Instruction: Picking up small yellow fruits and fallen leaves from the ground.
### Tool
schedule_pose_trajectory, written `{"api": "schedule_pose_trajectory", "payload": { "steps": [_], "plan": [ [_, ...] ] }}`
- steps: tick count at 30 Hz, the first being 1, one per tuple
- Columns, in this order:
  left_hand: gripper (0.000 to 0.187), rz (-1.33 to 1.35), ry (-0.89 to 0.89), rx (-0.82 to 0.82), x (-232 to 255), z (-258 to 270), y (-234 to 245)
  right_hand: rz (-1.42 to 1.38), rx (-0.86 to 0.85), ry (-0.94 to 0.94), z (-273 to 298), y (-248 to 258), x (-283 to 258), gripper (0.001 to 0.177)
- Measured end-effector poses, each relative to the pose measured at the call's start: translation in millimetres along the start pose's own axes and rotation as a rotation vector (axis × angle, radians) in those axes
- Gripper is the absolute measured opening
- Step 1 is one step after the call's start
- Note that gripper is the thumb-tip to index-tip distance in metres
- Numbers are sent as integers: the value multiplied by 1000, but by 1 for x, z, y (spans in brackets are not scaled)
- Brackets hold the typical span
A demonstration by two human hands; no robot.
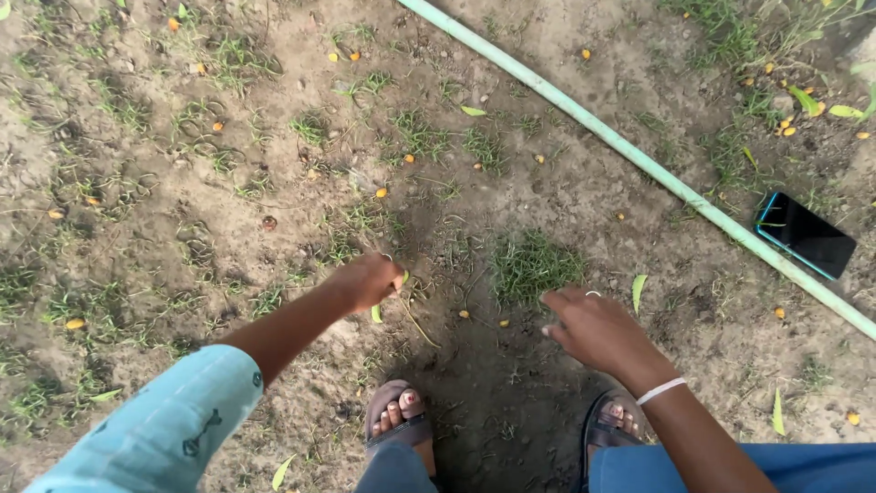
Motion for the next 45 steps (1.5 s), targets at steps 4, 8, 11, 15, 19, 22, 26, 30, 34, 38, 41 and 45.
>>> {"api": "schedule_pose_trajectory", "payload": {
  "steps": [4,8,11,15,19,22,26,30,34,38,41,45],
  "plan": [
    [17,96,47,103,14,5,-7,21,-31,-13,-2,-3,0,49],
    [20,81,23,186,16,-11,-21,32,28,40,-7,-11,-1,50],
    [25,15,-27,312,12,-10,-18,27,11,26,-10,-6,-5,49],
    [22,137,93,140,21,-10,-9,14,182,105,-11,4,-2,53],
    [20,165,65,79,13,-25,-25,4,138,-55,-10,11,1,50],
    [18,54,80,30,26,-16,-11,45,80,-76,-15,0,8,50],
    [36,-367,-35,59,17,-33,-29,56,5,-70,-14,-7,12,52],
    [36,-373,-166,190,8,-40,-38,41,32,-76,-9,-4,12,52],
    [9,98,-66,135,37,-43,-22,47,59,-62,-3,4,9,50],
    [15,446,-141,208,102,-56,7,9,24,-136,2,14,3,51],
    [26,349,-352,368,154,-71,13,16,-9,-198,4,17,-1,51],
    [51,138,-242,343,159,-74,14,59,100,-85,0,1,13,52]
  ]
}}
Point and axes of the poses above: each hand's wrist, its own z-axis away from the middle knuckle, its own y-axis out of the back of the hand, x = y × z, the point moved 2 cm from there along -z, towards the middle knuckle, and after that the axes turned 6 degrees about -x, right-handed, at the moved point
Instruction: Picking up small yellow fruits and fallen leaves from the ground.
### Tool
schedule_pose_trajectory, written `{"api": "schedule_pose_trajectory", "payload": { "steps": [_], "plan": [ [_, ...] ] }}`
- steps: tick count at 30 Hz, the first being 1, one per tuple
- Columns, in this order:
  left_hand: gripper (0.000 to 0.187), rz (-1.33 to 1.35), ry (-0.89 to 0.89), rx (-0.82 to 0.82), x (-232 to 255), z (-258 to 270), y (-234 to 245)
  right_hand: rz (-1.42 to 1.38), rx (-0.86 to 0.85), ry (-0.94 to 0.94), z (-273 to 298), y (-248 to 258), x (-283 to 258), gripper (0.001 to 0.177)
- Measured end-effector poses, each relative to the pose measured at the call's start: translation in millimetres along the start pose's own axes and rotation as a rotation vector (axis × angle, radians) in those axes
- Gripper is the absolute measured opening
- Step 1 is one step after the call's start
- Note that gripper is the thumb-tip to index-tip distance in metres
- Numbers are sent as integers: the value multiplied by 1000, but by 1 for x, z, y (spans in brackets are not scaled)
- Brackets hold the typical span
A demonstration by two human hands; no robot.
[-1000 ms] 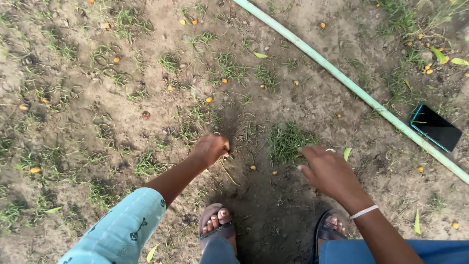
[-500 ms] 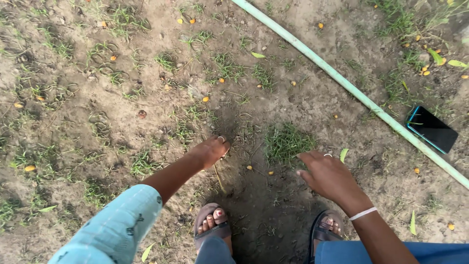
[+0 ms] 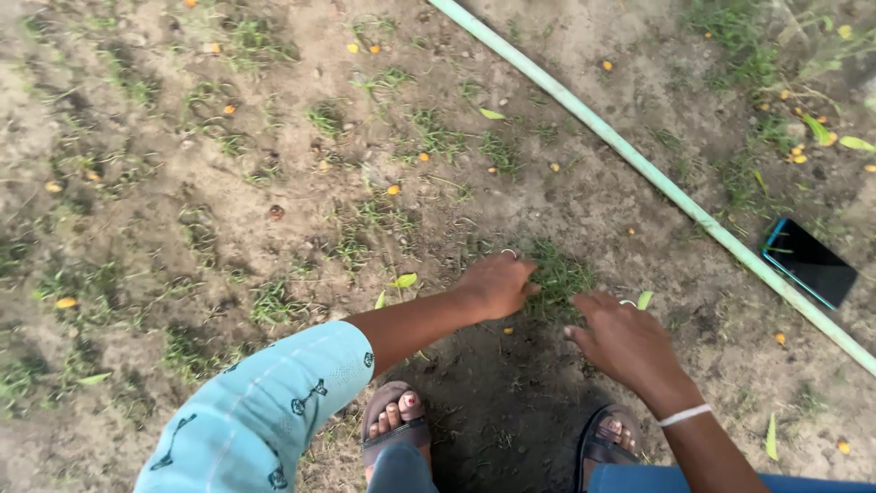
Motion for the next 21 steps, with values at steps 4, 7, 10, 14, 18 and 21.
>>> {"api": "schedule_pose_trajectory", "payload": {
  "steps": [4,7,10,14,18,21],
  "plan": [
    [22,-269,133,-10,-51,45,20,-13,-7,-41,3,2,1,54],
    [23,-318,361,38,-94,87,55,-27,-4,-41,4,3,-2,51],
    [18,-285,641,-8,-119,127,98,-22,-40,-69,8,12,-13,51],
    [16,-370,606,156,-176,163,108,-9,-50,-62,8,12,-14,51],
    [11,-405,382,277,-186,169,106,-4,-55,-67,6,7,-11,52],
    [21,-409,482,119,-165,162,113,-22,-17,-50,7,5,-11,52]
  ]
}}
Point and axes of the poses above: each hand's wrist, its own z-axis away from the middle knuckle, its own y-axis out of the back of the hand, x = y × z, the point moved 2 cm from there along -z, towards the middle knuckle, and after that the axes turned 6 degrees about -x, right-handed, at the moved point
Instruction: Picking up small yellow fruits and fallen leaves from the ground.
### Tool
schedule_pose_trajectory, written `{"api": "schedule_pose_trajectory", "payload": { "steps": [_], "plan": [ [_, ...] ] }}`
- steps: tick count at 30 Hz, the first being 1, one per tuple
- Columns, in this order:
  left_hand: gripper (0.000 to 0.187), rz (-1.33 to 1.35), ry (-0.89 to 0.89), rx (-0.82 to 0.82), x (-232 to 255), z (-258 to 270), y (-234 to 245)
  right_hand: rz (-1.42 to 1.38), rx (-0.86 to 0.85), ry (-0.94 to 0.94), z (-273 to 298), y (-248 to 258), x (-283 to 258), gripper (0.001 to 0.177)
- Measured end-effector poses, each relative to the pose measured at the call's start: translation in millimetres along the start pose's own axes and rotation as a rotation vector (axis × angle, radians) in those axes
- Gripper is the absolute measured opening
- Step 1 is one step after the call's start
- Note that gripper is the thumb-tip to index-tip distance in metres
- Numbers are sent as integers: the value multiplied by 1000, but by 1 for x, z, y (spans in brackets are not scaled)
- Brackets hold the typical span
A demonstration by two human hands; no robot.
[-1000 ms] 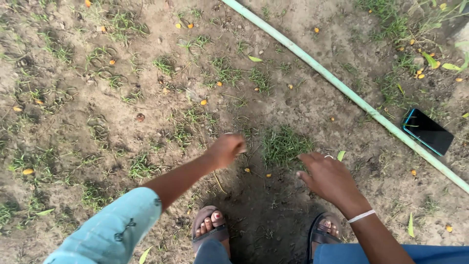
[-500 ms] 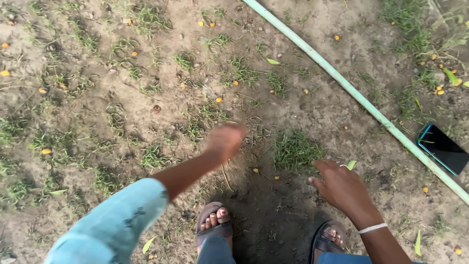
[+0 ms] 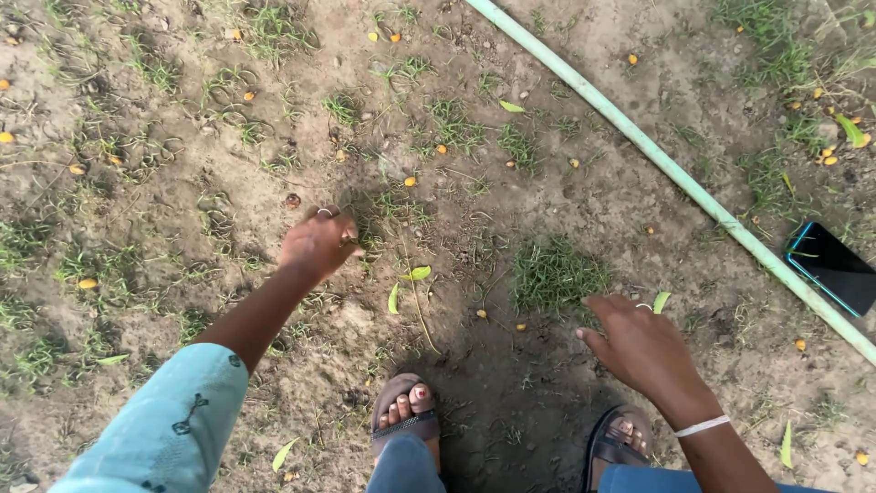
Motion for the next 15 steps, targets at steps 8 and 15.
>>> {"api": "schedule_pose_trajectory", "payload": {
  "steps": [8,15],
  "plan": [
    [29,15,188,-171,-4,-11,-26,19,-64,-22,-3,-3,0,50],
    [19,-30,201,-95,-14,-23,-59,-58,-114,193,32,84,-51,50]
  ]
}}
Point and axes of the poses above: each hand's wrist, its own z-axis away from the middle knuckle, its own y-axis out of the back of the hand, x = y × z, the point moved 2 cm from there along -z, towards the middle knuckle, and after that the axes turned 6 degrees about -x, right-handed, at the moved point
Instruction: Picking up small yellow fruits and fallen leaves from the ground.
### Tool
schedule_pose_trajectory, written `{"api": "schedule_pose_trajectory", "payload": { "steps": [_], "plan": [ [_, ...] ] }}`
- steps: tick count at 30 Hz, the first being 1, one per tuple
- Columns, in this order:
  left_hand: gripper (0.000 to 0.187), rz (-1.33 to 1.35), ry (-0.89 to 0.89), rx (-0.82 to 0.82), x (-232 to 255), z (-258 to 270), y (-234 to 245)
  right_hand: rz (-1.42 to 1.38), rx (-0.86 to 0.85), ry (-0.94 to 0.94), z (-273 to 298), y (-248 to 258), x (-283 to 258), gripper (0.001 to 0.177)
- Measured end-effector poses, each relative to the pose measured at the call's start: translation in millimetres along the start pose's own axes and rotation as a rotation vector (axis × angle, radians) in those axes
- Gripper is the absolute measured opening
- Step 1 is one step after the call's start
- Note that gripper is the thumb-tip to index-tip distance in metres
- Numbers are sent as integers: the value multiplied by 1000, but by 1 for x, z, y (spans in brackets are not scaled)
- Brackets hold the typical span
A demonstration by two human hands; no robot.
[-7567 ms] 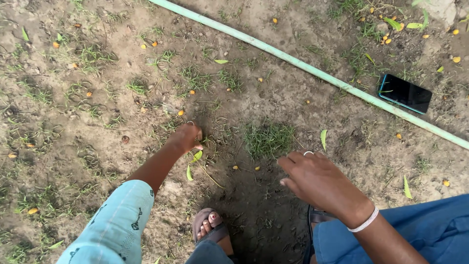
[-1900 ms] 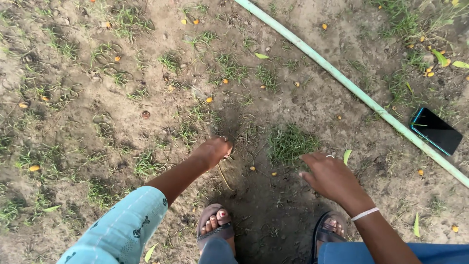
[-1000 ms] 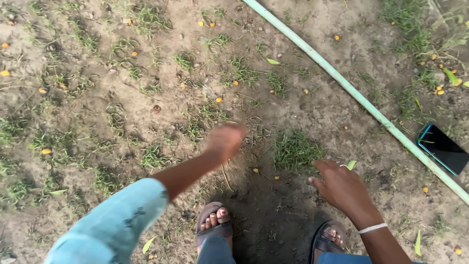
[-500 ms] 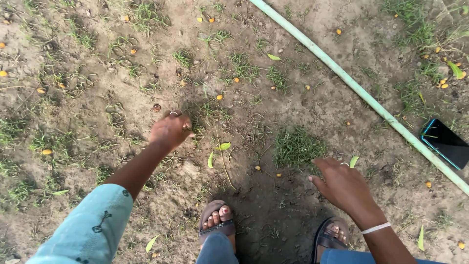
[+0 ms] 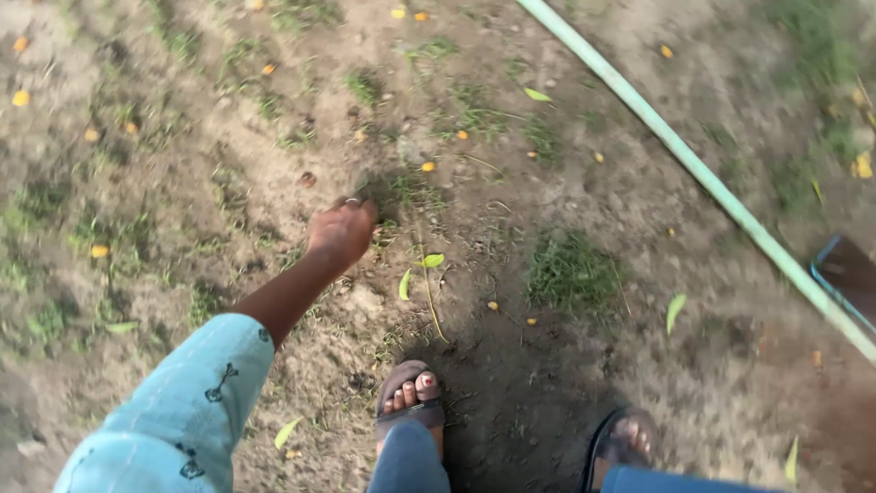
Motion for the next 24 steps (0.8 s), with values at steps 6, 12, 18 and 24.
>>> {"api": "schedule_pose_trajectory", "payload": {
  "steps": [6,12,18,24],
  "plan": [
    [22,6,5,-97,-14,-9,-32,-95,-260,320,-59,-18,-26,52],
    [18,-36,-144,164,-1,-20,-38,-252,-362,477,-128,-71,7,56],
    [28,147,112,-90,6,3,-9,139,-217,438,-144,-57,-17,50],
    [30,-166,-16,139,8,7,-34,155,98,540,-175,-30,-34,52]
  ]
}}
Point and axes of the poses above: each hand's wrist, its own z-axis away from the middle knuckle, its own y-axis out of the back of the hand, x = y × z, the point moved 2 cm from there along -z, towards the middle knuckle, and after that the axes turned 6 degrees about -x, right-handed, at the moved point
